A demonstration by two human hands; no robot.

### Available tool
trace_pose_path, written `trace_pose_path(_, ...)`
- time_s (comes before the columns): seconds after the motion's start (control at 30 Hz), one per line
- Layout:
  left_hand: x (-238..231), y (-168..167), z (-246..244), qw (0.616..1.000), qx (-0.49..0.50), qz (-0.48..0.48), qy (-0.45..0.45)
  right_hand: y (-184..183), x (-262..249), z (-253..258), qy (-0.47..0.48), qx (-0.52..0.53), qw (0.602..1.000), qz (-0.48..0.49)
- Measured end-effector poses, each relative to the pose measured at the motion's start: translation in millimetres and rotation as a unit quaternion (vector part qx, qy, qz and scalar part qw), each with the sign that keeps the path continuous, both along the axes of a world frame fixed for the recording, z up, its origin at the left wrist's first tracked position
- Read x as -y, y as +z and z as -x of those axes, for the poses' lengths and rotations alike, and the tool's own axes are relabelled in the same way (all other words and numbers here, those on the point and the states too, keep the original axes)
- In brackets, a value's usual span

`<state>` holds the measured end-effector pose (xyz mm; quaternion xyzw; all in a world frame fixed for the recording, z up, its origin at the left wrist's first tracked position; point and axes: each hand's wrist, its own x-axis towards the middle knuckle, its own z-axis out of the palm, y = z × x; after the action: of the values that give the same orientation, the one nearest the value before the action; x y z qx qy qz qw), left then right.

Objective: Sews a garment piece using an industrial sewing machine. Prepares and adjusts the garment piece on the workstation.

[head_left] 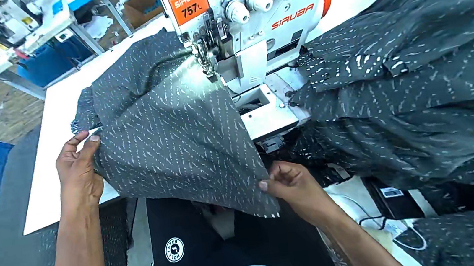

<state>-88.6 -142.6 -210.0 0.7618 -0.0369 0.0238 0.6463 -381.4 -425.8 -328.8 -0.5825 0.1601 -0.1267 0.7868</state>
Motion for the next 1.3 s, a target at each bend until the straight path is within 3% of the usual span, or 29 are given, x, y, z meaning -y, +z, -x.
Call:
trace_pose_path(0.4,-3.9,38.6,-53.3,0.997,0.07,-0.011,-0.024,15.8,3.4,-30.8,-0.017,0.035,0.998,0.048)
trace_pose_path(0.47,-8.4,38.2,-73.7,0.989,0.115,-0.091,-0.019,13.7,-0.6,-36.1,-0.019,0.028,0.998,0.058)
trace_pose_path(0.53,-10.5,35.1,-79.5,0.951,0.176,-0.255,-0.02,9.5,-6.0,-38.9,-0.03,0.024,0.998,0.041)
trace_pose_path(0.63,3.3,28.6,-38.5,0.888,0.25,-0.379,-0.076,9.7,-11.0,-34.1,-0.044,0.02,0.999,0.01)
trace_pose_path(0.73,9.9,-5.6,26.8,0.87,0.189,-0.433,-0.142,11.4,-11.7,-24.4,-0.031,0.008,0.999,-0.029)
trace_pose_path(0.8,2.0,-25.0,43.6,0.847,0.142,-0.488,-0.154,16.4,-8.0,-21.2,-0.018,0.009,0.998,-0.062)
trace_pose_path(1.0,-30.4,-32.7,29.0,0.864,0.068,-0.493,-0.079,15.4,-3.9,-27.4,-0.015,-0.008,0.996,-0.089)
trace_pose_path(1.1,-30.6,-36.0,23.2,0.85,0.107,-0.511,-0.071,13.9,-9.1,-28.3,-0.026,-0.02,0.996,-0.086)
trace_pose_path(1.17,-20.2,-42.9,31.2,0.837,0.15,-0.523,-0.056,17.0,-7.8,-13.5,-0.019,-0.045,0.999,-0.015)
trace_pose_path(1.23,-8.1,-34.9,58.1,0.827,0.235,-0.509,-0.044,18.3,-12.3,-8.2,-0.005,-0.044,0.998,0.053)
trace_pose_path(1.3,23.2,-19.0,101.5,0.819,0.313,-0.471,-0.096,19.2,-10.6,-4.0,0.027,-0.021,0.997,0.072)
